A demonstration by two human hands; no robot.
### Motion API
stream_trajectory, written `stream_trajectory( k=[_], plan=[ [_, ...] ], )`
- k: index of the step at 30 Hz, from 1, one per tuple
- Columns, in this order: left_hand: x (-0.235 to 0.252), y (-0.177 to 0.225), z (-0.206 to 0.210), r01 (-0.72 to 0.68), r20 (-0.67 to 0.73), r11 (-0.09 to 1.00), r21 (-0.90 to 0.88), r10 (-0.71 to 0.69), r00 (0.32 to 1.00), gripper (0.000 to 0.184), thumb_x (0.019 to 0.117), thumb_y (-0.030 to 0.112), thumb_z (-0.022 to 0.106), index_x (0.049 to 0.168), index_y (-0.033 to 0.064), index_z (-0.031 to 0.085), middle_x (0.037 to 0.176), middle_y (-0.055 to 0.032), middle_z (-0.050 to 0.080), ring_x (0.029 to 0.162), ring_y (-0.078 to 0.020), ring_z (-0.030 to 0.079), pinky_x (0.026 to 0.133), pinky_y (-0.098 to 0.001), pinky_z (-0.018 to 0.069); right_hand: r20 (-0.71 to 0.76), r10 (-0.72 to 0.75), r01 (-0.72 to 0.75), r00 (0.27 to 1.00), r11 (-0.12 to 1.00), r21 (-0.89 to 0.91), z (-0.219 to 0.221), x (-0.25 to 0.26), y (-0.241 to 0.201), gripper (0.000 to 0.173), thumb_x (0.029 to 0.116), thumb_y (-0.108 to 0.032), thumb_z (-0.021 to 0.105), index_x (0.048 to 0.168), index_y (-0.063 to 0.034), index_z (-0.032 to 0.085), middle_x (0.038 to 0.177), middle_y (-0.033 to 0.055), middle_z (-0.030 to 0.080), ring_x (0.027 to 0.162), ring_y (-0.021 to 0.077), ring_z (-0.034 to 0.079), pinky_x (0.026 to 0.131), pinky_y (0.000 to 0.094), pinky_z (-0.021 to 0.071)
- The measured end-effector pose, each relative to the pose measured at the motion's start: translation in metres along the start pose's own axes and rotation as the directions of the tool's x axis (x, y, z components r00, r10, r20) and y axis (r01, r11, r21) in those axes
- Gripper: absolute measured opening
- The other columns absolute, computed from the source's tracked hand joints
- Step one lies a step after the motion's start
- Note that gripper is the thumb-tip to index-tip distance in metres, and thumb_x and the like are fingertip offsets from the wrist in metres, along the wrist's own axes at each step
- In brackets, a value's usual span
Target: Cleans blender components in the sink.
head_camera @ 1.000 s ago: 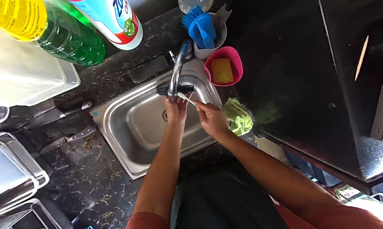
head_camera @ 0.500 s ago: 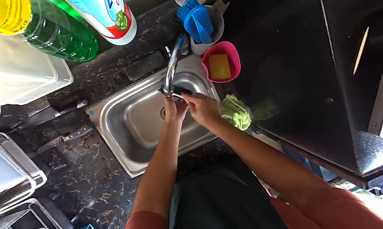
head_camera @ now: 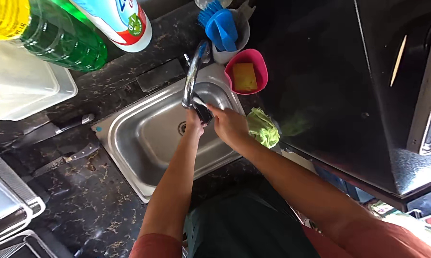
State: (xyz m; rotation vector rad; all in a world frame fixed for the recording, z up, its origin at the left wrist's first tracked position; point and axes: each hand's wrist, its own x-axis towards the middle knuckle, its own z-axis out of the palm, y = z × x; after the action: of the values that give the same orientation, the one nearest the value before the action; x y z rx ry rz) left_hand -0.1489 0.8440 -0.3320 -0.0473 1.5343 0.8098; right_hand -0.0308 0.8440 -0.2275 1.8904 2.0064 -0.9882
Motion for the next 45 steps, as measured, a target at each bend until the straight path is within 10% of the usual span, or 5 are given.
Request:
stream_trajectory(
  k=[7,22,28,37,45],
  plan=[
    [0.013,0.011,-0.011,0.116,-0.013,0.993,-0.025,-0.116,0.993,0.067,0.0982,0.075,0.022,0.086,0.0175,0.055,0.062,-0.0036,0.049,0.047,-0.0148,0.042,0.042,-0.0297,0.0359,0.11,-0.003,0.006,0.994,1.0,-0.03,-0.002,-0.033,0.004,0.054,0.1054,-0.024,0.047,0.155,-0.0466,0.042,0.101,0.0138,0.069,0.085,0.034,0.07,0.068,0.0543,0.0553],
    [0.006,0.001,0.003,0.086,-0.032,0.996,0.009,-0.085,0.996,0.059,0.1032,0.066,0.025,0.084,0.019,0.053,0.064,-0.0004,0.047,0.05,-0.0129,0.043,0.044,-0.0301,0.0373,0.084,-0.014,0.013,0.996,1.0,0.015,-0.009,0.022,-0.017,0.053,0.1028,-0.021,0.048,0.152,-0.0415,0.049,0.104,0.0133,0.075,0.095,0.0369,0.072,0.072,0.0608,0.0551],
    [0.019,0.01,-0.012,0.23,0.045,0.966,-0.119,-0.226,0.973,0.072,0.095,0.08,0.023,0.09,0.0154,0.056,0.066,-0.0052,0.052,0.051,-0.0163,0.048,0.046,-0.0325,0.042,0.119,-0.032,0.041,0.992,0.996,-0.076,-0.006,-0.035,0.002,0.054,0.105,-0.023,0.047,0.154,-0.0455,0.044,0.097,0.0141,0.069,0.082,0.0335,0.069,0.065,0.0523,0.0546],
    [0.008,0.024,-0.006,0.334,0.164,0.825,-0.457,-0.291,0.943,0.062,0.099,0.071,0.026,0.073,0.018,0.044,0.055,0.0016,0.036,0.044,-0.0117,0.038,0.044,-0.0297,0.0404,-0.163,-0.095,0.115,0.982,0.986,0.117,0.036,-0.02,0.022,0.052,0.1043,-0.019,0.05,0.15,-0.044,0.051,0.094,0.0122,0.068,0.074,0.0305,0.068,0.058,0.0521,0.0547],
    [0.002,0.019,0.01,0.305,0.113,0.892,-0.332,-0.284,0.952,0.059,0.0999,0.07,0.029,0.075,0.0195,0.046,0.055,0.0021,0.038,0.043,-0.0096,0.037,0.041,-0.027,0.0354,-0.165,-0.157,0.171,0.974,0.983,0.073,0.032,0.014,0.007,0.054,0.1023,-0.02,0.052,0.148,-0.0483,0.052,0.096,0.0121,0.067,0.077,0.0301,0.068,0.06,0.05,0.0539]
  ],
)
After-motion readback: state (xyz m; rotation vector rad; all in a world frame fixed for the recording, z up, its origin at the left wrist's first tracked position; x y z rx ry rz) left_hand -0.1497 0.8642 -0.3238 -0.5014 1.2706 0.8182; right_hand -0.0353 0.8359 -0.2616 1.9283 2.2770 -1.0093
